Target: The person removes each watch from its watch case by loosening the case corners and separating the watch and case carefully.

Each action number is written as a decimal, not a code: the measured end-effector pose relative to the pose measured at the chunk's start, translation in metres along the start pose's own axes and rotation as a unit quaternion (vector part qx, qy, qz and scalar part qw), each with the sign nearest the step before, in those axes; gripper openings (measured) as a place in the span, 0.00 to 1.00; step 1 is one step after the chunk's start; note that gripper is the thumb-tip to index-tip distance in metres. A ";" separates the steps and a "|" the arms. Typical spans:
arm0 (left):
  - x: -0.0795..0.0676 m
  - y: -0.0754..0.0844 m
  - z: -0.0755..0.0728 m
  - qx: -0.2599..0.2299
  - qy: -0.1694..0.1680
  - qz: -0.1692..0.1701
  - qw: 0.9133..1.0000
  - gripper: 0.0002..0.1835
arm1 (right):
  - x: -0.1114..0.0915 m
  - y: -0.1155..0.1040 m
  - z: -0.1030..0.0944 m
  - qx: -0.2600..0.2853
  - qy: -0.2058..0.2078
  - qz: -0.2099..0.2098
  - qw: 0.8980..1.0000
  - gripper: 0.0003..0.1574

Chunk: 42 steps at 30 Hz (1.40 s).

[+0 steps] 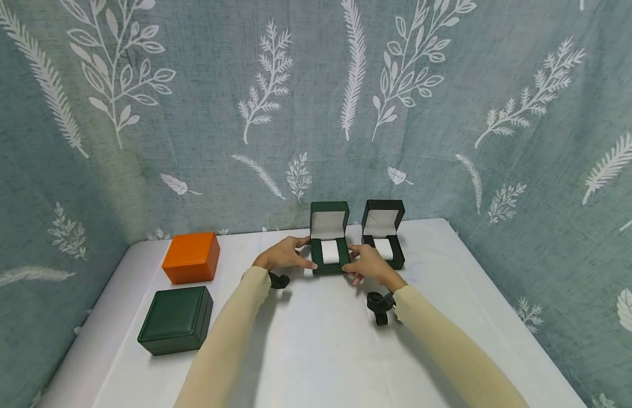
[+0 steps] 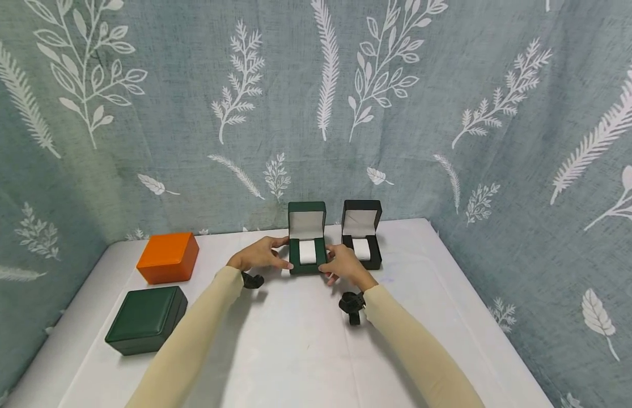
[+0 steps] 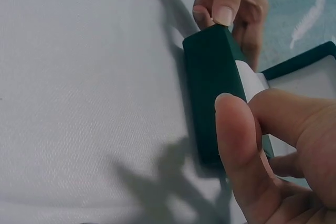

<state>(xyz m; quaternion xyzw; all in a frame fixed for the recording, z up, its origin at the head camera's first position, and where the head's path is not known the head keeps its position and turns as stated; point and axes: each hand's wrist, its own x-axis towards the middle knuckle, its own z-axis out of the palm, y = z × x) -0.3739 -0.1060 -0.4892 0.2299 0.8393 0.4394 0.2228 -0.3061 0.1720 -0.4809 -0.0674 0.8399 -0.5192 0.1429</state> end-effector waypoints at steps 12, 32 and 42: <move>-0.010 -0.008 0.000 -0.007 0.006 -0.011 1.000 0.55 | 0.003 0.004 0.008 0.031 0.006 0.010 0.999 0.50; -0.025 -0.007 -0.004 0.030 0.045 0.016 0.998 0.42 | -0.006 0.007 0.011 0.062 0.045 0.009 0.997 0.40; -0.051 0.012 0.009 0.054 0.089 0.067 0.992 0.28 | -0.032 0.012 0.009 0.031 0.071 -0.004 0.997 0.32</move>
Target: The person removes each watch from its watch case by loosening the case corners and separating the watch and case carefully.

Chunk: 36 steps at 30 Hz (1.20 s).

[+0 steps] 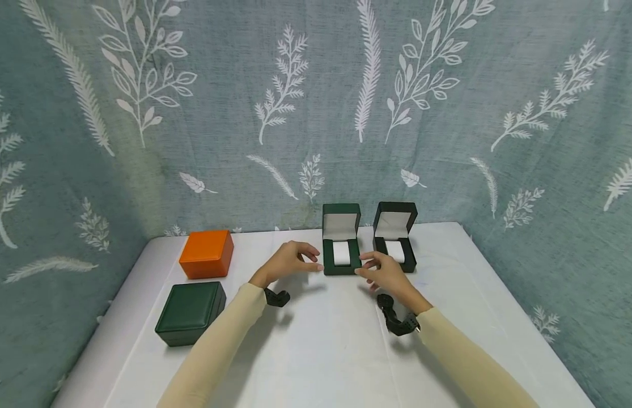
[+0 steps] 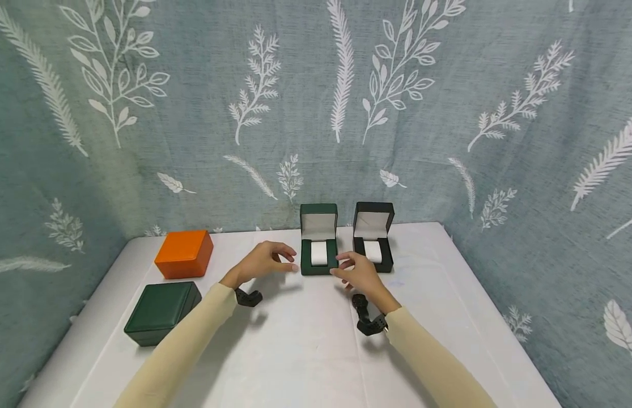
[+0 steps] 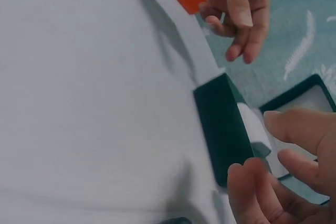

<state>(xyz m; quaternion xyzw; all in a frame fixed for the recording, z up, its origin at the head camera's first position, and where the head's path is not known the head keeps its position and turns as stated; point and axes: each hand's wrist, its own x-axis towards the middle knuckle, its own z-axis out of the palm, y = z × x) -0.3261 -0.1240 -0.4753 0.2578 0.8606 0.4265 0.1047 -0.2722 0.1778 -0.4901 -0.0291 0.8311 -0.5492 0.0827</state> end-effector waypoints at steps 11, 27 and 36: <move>-0.063 0.017 0.016 0.000 -0.012 0.035 0.999 0.27 | -0.047 0.001 0.014 0.006 -0.064 -0.028 0.998 0.32; -0.124 0.014 0.025 0.013 -0.009 0.045 0.999 0.26 | -0.073 0.000 0.037 0.000 -0.129 -0.079 0.989 0.30; -0.151 0.024 -0.017 0.012 0.057 0.051 0.997 0.20 | -0.075 -0.009 0.063 0.017 -0.165 -0.089 0.982 0.29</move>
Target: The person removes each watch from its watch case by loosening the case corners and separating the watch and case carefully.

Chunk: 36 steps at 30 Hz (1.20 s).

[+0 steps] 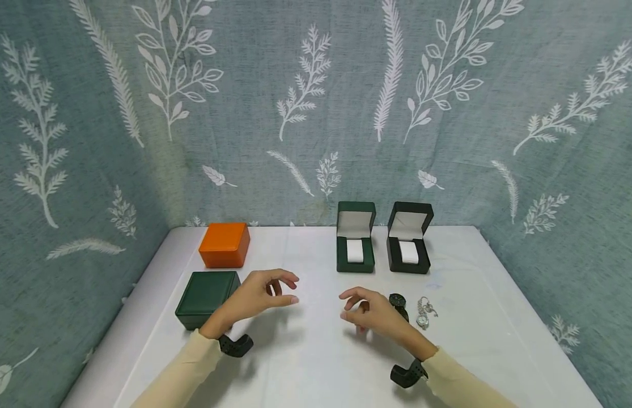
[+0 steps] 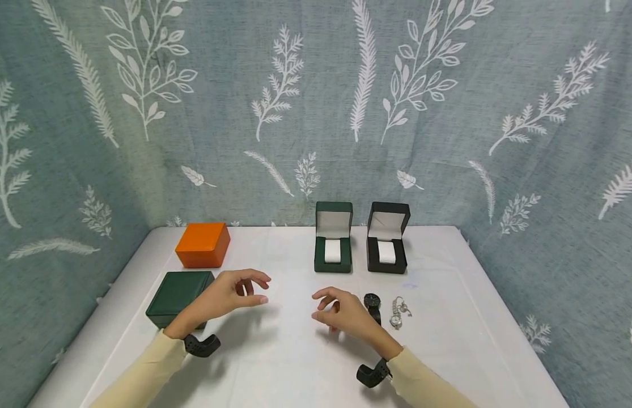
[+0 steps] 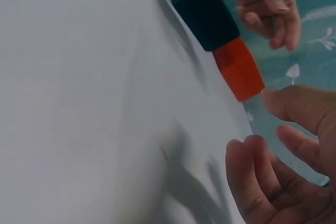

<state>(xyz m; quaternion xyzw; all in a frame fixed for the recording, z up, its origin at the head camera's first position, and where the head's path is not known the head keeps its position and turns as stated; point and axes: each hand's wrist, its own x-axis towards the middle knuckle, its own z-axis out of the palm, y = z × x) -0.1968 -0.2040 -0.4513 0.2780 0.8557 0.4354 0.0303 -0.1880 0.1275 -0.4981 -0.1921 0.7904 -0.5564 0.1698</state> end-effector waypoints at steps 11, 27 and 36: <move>-0.036 0.002 -0.070 0.008 0.105 -0.032 0.994 0.19 | 0.017 -0.013 0.036 0.028 -0.023 -0.022 0.999 0.30; -0.135 -0.076 -0.126 -0.048 0.187 -0.110 0.975 0.22 | 0.045 -0.033 0.108 0.043 -0.062 -0.052 0.996 0.26; -0.157 -0.123 -0.124 -0.203 0.171 -0.142 0.954 0.25 | 0.061 -0.034 0.148 0.024 -0.082 -0.057 0.995 0.26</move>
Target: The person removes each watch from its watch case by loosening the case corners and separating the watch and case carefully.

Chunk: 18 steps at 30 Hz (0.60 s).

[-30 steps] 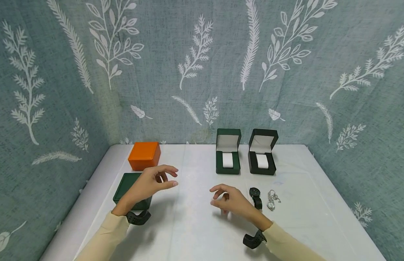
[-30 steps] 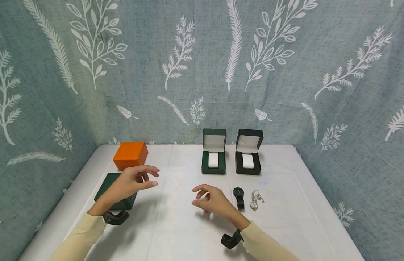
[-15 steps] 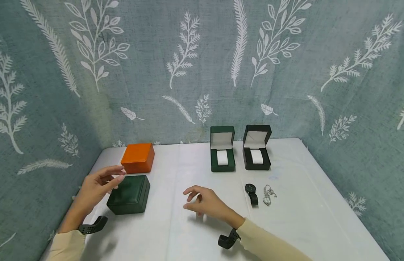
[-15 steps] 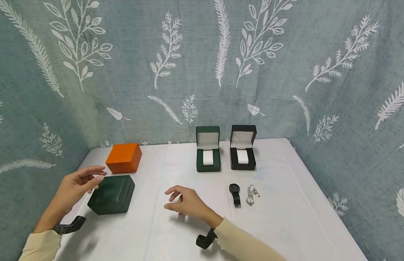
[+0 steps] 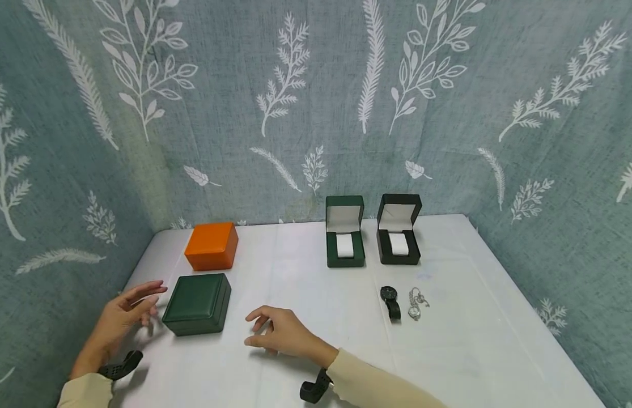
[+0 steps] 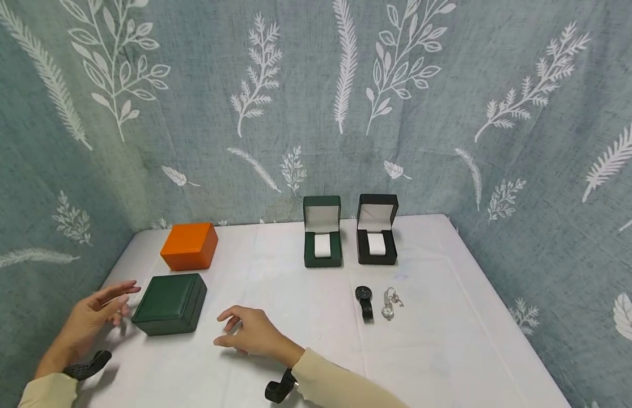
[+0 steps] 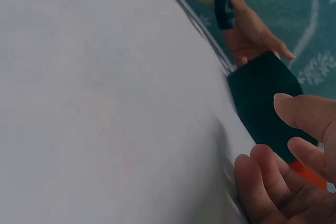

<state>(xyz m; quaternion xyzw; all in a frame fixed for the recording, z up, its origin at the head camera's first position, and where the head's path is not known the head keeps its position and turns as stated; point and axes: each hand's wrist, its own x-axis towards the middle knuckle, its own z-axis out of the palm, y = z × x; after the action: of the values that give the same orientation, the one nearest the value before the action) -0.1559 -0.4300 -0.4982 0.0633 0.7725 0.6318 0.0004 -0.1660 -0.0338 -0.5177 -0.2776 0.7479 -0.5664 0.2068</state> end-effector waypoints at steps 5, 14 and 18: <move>-0.001 -0.016 -0.004 0.019 -0.055 -0.020 0.998 0.29 | 0.013 -0.004 0.016 -0.022 0.006 0.004 1.000 0.27; 0.002 -0.023 -0.013 0.000 -0.107 -0.004 0.994 0.36 | 0.036 -0.010 0.043 -0.069 0.050 0.019 0.996 0.35; 0.005 -0.020 -0.014 0.014 -0.138 -0.037 0.990 0.41 | 0.039 -0.013 0.048 -0.093 0.062 0.024 0.993 0.39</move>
<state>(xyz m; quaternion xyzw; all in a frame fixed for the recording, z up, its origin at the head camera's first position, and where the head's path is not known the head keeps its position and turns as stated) -0.1639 -0.4468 -0.5146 0.1215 0.7756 0.6056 0.1298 -0.1634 -0.0972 -0.5179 -0.2420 0.8149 -0.5057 0.1468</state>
